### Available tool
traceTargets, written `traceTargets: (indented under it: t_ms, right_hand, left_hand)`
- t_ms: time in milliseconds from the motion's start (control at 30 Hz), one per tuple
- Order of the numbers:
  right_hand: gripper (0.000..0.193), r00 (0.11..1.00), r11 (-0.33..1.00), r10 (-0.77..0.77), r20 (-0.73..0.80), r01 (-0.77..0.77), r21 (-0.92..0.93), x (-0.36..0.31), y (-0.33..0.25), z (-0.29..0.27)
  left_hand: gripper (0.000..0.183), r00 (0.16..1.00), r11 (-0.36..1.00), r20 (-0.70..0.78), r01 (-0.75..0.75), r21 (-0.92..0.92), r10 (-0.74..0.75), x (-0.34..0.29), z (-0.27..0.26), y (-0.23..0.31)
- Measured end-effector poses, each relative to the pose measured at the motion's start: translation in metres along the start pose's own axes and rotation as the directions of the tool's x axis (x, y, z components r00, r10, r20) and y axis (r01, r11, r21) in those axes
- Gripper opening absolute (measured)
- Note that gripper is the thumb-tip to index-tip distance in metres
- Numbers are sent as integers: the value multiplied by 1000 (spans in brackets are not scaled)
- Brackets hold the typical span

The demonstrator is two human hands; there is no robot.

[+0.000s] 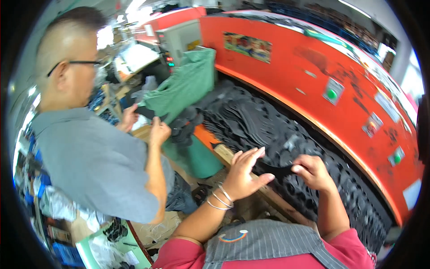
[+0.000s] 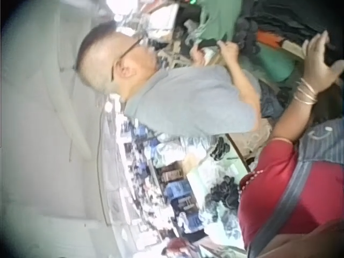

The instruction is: Cutting and organizing synthetic shoe upper components using a manual cutting machine and scissors.

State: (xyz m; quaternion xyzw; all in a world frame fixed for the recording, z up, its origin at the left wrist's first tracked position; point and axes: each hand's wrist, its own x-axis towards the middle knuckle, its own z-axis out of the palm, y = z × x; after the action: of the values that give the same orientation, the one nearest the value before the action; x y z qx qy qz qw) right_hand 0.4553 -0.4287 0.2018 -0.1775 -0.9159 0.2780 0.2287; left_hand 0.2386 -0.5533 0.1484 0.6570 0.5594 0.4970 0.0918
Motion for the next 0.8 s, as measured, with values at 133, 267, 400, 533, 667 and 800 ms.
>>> traceTargets:
  t_ms: [133,267,400,533,667,800]
  right_hand:
    - [19,1000,991,-19,18,17,134,5,-2,16]
    - [21,998,998,38,-51,-35,58,1,4,16]
    - [22,978,986,158,-134,-162,-23,-6,-4,27]
    - [21,978,985,158,-135,-166,-52,-7,3,39]
    - [20,921,951,271,-279,-212,224,-7,17,53]
    - [35,796,646,598,-92,-411,643,-8,39,48]
  left_hand:
    - [42,968,859,216,218,-464,-129,-16,23,-14]
    - [28,906,776,368,383,-501,-209,-22,33,-16]
    - [43,960,861,205,262,-436,-189,-25,31,-7]
    - [42,968,895,187,228,-385,-166,-36,29,-5]
    - [36,902,717,205,426,-551,-379,-44,47,-8]
    - [31,851,637,-49,352,-686,-523,-35,61,1]
